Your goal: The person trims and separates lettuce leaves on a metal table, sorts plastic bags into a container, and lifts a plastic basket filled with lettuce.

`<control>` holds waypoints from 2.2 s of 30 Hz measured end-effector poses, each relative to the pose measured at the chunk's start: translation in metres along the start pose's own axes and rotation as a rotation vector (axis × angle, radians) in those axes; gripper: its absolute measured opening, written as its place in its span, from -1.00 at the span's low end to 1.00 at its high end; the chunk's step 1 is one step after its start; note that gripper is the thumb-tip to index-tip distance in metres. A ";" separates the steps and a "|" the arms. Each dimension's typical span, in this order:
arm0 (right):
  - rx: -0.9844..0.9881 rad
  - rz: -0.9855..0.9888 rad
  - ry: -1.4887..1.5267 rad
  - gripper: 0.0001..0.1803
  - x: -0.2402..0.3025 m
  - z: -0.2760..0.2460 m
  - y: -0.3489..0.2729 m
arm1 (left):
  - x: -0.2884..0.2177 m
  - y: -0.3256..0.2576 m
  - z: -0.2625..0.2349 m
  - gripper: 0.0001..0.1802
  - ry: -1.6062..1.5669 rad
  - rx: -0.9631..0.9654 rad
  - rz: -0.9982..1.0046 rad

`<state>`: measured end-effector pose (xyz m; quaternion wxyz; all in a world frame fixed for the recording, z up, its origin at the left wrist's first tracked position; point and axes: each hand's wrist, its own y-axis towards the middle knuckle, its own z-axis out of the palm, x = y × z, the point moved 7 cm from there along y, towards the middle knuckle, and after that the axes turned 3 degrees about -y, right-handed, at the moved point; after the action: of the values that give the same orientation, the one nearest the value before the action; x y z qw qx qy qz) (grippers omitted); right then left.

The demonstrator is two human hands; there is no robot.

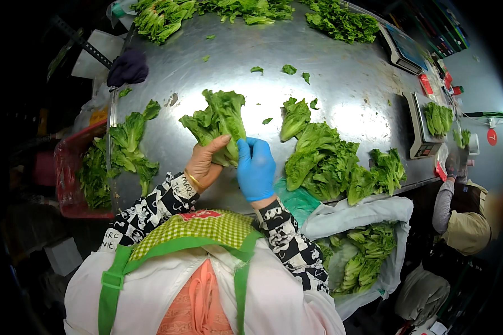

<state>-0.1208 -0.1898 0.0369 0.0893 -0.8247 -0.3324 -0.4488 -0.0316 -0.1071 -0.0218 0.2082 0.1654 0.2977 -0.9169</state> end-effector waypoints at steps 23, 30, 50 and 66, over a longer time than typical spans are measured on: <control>0.023 0.386 0.377 -0.72 -0.081 0.006 0.018 | -0.024 -0.007 -0.017 -0.68 -0.171 -0.136 0.196; 0.189 -0.188 0.102 -0.50 0.009 0.013 -0.004 | -0.012 0.000 -0.015 -0.66 -0.017 -0.112 0.067; 0.138 0.097 0.147 -0.72 -0.025 0.020 0.002 | 0.006 0.002 -0.016 -0.73 -0.167 0.057 -0.091; -0.127 0.828 0.892 -0.66 -0.091 0.043 -0.006 | 0.000 -0.005 -0.014 -0.77 -0.012 -0.018 0.156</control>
<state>-0.1303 -0.2089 -0.0619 0.3375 -0.6216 0.1126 -0.6979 -0.0314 -0.0949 -0.0308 0.2823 0.1805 0.2906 -0.8962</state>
